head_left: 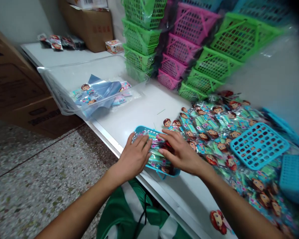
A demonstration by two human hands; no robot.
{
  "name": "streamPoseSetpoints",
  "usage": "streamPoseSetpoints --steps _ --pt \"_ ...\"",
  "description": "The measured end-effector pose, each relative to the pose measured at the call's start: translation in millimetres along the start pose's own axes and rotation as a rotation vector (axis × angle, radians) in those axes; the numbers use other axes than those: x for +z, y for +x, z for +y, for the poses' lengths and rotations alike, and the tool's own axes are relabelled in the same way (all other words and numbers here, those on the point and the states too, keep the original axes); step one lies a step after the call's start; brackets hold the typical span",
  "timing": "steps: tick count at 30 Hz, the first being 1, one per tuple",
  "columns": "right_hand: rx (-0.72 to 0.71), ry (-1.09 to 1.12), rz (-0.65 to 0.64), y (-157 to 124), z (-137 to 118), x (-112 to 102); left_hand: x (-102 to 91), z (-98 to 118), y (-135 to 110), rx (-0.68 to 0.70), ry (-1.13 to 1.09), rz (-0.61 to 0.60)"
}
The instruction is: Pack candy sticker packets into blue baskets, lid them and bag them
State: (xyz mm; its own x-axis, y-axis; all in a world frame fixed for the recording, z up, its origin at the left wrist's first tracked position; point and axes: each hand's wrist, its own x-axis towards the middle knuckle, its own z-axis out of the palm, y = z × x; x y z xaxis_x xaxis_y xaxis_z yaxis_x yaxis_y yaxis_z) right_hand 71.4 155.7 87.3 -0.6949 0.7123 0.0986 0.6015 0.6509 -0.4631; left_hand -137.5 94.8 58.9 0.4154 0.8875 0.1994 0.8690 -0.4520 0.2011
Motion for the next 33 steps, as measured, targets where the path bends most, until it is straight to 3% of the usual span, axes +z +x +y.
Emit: streamPoseSetpoints --steps 3,5,10,15,20,27,33 --pt "0.009 -0.158 -0.063 -15.5 6.4 -9.1 -1.7 0.5 1.3 0.017 -0.034 0.054" --pt "0.062 -0.266 -0.085 -19.0 5.8 -3.3 0.3 -0.6 3.0 0.047 -0.061 0.069" --pt "0.083 -0.286 -0.040 -15.1 -4.6 13.2 7.8 -5.3 6.3 0.088 -0.083 -0.017" --pt "0.041 -0.138 0.043 -38.5 14.1 -20.5 9.4 -6.6 7.1 0.087 -0.036 -0.020" --pt "-0.083 -0.214 -0.114 -57.6 17.7 -36.8 9.5 -5.4 8.2 0.114 -0.051 -0.017" --pt "-0.092 -0.222 -0.235 -49.5 -2.6 -25.9 10.6 -6.1 7.9 0.104 -0.099 -0.026" --pt "-0.058 -0.194 -0.221 -49.8 -3.9 0.1 7.4 -6.4 11.0 0.103 -0.070 -0.041"
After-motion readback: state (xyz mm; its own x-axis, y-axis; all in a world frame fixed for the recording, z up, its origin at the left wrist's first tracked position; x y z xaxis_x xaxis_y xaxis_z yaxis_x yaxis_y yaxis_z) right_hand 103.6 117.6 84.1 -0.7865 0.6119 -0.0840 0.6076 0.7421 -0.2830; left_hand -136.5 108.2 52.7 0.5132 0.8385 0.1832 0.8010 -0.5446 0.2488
